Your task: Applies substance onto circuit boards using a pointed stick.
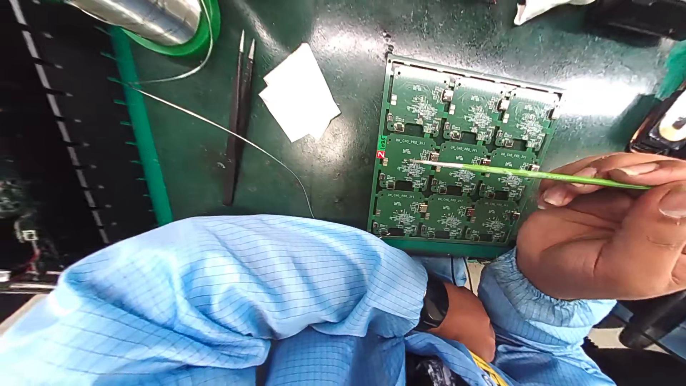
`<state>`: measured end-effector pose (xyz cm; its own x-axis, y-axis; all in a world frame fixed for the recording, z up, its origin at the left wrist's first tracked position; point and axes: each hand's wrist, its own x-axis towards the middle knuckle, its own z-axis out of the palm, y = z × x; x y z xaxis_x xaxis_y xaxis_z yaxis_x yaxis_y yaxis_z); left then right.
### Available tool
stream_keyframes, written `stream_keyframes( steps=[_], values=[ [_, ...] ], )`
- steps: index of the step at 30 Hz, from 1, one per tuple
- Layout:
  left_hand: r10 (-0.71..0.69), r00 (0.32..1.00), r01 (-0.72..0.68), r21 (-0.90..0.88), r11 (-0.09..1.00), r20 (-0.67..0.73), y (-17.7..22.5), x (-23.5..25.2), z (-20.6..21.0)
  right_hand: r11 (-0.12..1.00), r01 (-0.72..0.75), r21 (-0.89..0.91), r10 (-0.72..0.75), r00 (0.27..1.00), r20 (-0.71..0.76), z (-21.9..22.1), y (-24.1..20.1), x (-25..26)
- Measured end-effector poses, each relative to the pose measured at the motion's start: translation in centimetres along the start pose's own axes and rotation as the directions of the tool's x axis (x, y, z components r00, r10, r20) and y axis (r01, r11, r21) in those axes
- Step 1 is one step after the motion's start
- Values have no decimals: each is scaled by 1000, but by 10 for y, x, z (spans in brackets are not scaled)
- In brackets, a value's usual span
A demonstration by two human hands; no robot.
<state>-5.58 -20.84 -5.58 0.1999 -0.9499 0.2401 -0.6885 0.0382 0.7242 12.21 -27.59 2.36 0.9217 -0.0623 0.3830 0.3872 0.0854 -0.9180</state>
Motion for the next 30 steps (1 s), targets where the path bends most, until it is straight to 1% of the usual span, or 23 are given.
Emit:
stream_keyframes(
  steps=[4,9,12,15,20,23,25,30],
  values=[
    [0,1000,0,7,1000,3,0,1,0,1000,6,-23,-4,999,49,4,-1,0],
    [-5,1000,5,-15,1000,15,-1,0,0,1000,7,-9,-7,1000,-7,-2,1,-1],
    [12,1000,-12,7,1000,2,-2,-1,-1,1000,3,2,-3,1000,15,0,1,-1],
    [12,1000,-12,17,1000,-12,-1,-1,0,1000,6,-27,-4,999,43,3,0,0],
    [3,1000,-3,7,1000,-14,-2,-1,-1,1000,24,-6,-24,999,-22,-2,2,-2],
    [7,998,-6,32,999,-56,-2,-1,-1,1000,2,-12,-1,1000,21,1,0,-1],
    [9,999,-8,28,1000,-47,-2,-1,-1,999,7,-32,-5,999,48,3,0,-1],
    [23,999,-23,-7,1000,-26,-4,-1,-2,999,29,-20,-29,999,-18,-3,2,-2]
  ],
)
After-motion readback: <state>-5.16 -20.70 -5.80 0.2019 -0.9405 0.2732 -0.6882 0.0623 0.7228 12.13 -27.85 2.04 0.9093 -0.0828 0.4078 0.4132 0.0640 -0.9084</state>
